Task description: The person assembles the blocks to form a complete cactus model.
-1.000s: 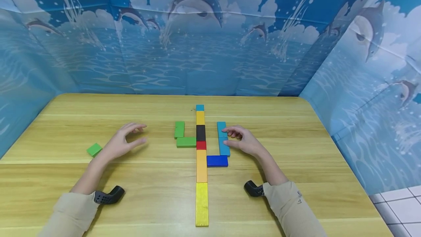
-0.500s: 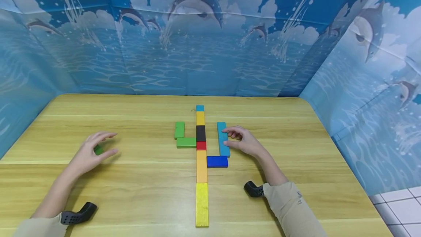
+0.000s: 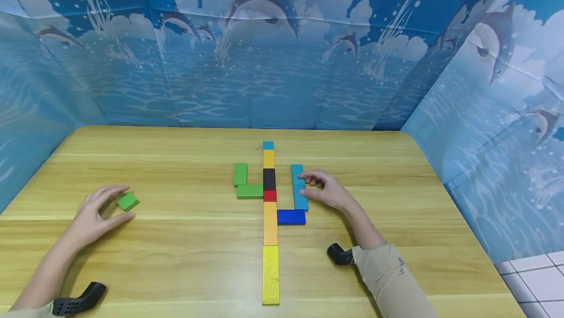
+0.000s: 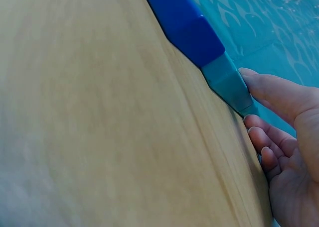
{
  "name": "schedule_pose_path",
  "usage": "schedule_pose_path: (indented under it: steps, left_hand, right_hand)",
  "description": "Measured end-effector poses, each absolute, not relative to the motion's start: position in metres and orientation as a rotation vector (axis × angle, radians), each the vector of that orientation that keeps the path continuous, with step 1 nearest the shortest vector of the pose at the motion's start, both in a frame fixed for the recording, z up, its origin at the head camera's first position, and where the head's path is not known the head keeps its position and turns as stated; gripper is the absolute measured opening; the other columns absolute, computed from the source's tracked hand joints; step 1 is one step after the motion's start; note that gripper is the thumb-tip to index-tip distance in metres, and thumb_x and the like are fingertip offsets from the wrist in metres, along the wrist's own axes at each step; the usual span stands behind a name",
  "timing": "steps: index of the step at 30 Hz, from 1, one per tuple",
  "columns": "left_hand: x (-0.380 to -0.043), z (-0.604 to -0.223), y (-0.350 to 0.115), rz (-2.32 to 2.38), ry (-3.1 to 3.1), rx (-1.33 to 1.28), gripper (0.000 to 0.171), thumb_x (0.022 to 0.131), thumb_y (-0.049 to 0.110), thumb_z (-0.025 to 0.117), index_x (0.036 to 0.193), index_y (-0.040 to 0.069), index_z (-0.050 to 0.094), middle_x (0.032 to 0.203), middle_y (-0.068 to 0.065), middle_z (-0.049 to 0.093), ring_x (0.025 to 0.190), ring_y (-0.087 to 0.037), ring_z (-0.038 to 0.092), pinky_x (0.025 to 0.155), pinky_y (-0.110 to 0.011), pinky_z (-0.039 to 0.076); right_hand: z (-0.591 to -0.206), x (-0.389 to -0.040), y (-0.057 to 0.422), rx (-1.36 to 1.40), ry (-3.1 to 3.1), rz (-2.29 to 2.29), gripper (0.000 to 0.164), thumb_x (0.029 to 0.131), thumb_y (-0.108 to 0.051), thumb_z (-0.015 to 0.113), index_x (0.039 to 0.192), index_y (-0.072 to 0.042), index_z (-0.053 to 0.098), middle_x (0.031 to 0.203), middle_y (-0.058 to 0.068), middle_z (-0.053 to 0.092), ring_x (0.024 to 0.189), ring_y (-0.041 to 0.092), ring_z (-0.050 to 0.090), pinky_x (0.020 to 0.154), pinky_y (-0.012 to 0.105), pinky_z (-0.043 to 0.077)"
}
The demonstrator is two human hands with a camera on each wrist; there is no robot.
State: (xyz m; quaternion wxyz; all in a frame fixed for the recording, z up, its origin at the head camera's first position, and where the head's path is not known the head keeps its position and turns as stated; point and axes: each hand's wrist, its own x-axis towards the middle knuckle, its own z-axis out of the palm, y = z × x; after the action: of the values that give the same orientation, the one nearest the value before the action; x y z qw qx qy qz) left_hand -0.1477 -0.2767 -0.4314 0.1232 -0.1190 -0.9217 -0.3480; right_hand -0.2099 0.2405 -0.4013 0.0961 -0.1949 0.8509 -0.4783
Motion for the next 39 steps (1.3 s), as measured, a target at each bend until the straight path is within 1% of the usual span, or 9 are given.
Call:
schedule_pose_path:
  steps: [3,11,19,24,29,33,35,39]
  left_hand:
    - [-0.146,-0.433,-0.28,-0.995,-2.689,-0.34,0.06,0.072,0.018,0.077,0.124,0.003,0.051,0.12,-0.022,0.046,0.108,-0.045,0.036,0.084,-0.065,0.018]
    - [-0.146,-0.436,-0.283,-0.965,-2.69,-0.323,0.056,0.073,0.018,0.076,0.121,0.001,0.053,0.113,-0.02,0.052,0.102,-0.041,0.038,0.083,-0.061,0.019]
    - [-0.146,-0.437,-0.283,-0.965,-2.637,-0.276,0.045,0.071,0.012,0.077,0.11,-0.001,0.058,0.103,-0.018,0.056,0.095,-0.033,0.041,0.082,-0.055,0.023]
    - [-0.146,-0.439,-0.282,-0.956,-2.631,-0.268,0.041,0.072,0.012,0.076,0.107,0.0,0.059,0.099,-0.016,0.057,0.091,-0.028,0.041,0.079,-0.051,0.024]
    - [-0.146,-0.44,-0.281,-0.951,-2.629,-0.261,0.038,0.075,0.013,0.075,0.108,0.0,0.06,0.097,-0.013,0.057,0.087,-0.019,0.04,0.077,-0.045,0.024]
    - [-0.146,-0.441,-0.28,-0.968,-2.627,-0.252,0.037,0.076,0.014,0.074,0.108,0.0,0.06,0.096,-0.011,0.057,0.087,-0.009,0.039,0.076,-0.042,0.024]
    - [-0.145,-0.442,-0.28,-0.98,-2.624,-0.249,0.037,0.077,0.014,0.073,0.109,0.0,0.06,0.096,-0.01,0.057,0.087,-0.005,0.038,0.077,-0.039,0.025]
    - [-0.147,-0.441,-0.277,-1.015,-2.609,-0.252,0.037,0.078,0.013,0.072,0.111,0.001,0.06,0.098,-0.009,0.056,0.087,-0.001,0.039,0.076,-0.03,0.028]
  right_hand:
    - [-0.401,-0.21,0.241,-0.579,2.521,-1.423,0.038,0.084,-0.005,0.064,0.119,0.005,0.054,0.098,0.022,0.05,0.085,0.028,0.042,0.069,0.026,0.036]
    - [-0.402,-0.21,0.241,-0.58,2.521,-1.417,0.039,0.084,-0.005,0.064,0.12,0.006,0.053,0.098,0.021,0.05,0.085,0.028,0.042,0.069,0.026,0.036]
    - [-0.402,-0.21,0.241,-0.576,2.527,-1.408,0.039,0.084,-0.006,0.064,0.12,0.005,0.054,0.098,0.02,0.05,0.086,0.029,0.042,0.069,0.026,0.036]
    - [-0.403,-0.21,0.242,-0.578,2.53,-1.403,0.039,0.084,-0.006,0.064,0.12,0.005,0.054,0.099,0.02,0.05,0.086,0.028,0.042,0.069,0.027,0.036]
    - [-0.403,-0.209,0.241,-0.582,2.532,-1.404,0.039,0.084,-0.005,0.064,0.12,0.005,0.054,0.099,0.021,0.05,0.085,0.028,0.042,0.069,0.026,0.036]
    - [-0.403,-0.209,0.242,-0.586,2.53,-1.405,0.039,0.084,-0.005,0.064,0.12,0.005,0.053,0.099,0.021,0.05,0.086,0.029,0.042,0.069,0.027,0.036]
    - [-0.403,-0.209,0.242,-0.585,2.527,-1.404,0.039,0.084,-0.006,0.064,0.12,0.005,0.053,0.099,0.02,0.05,0.086,0.029,0.042,0.07,0.027,0.037]
    - [-0.403,-0.21,0.242,-0.581,2.522,-1.407,0.039,0.084,-0.006,0.064,0.12,0.005,0.053,0.099,0.02,0.05,0.086,0.029,0.042,0.07,0.027,0.036]
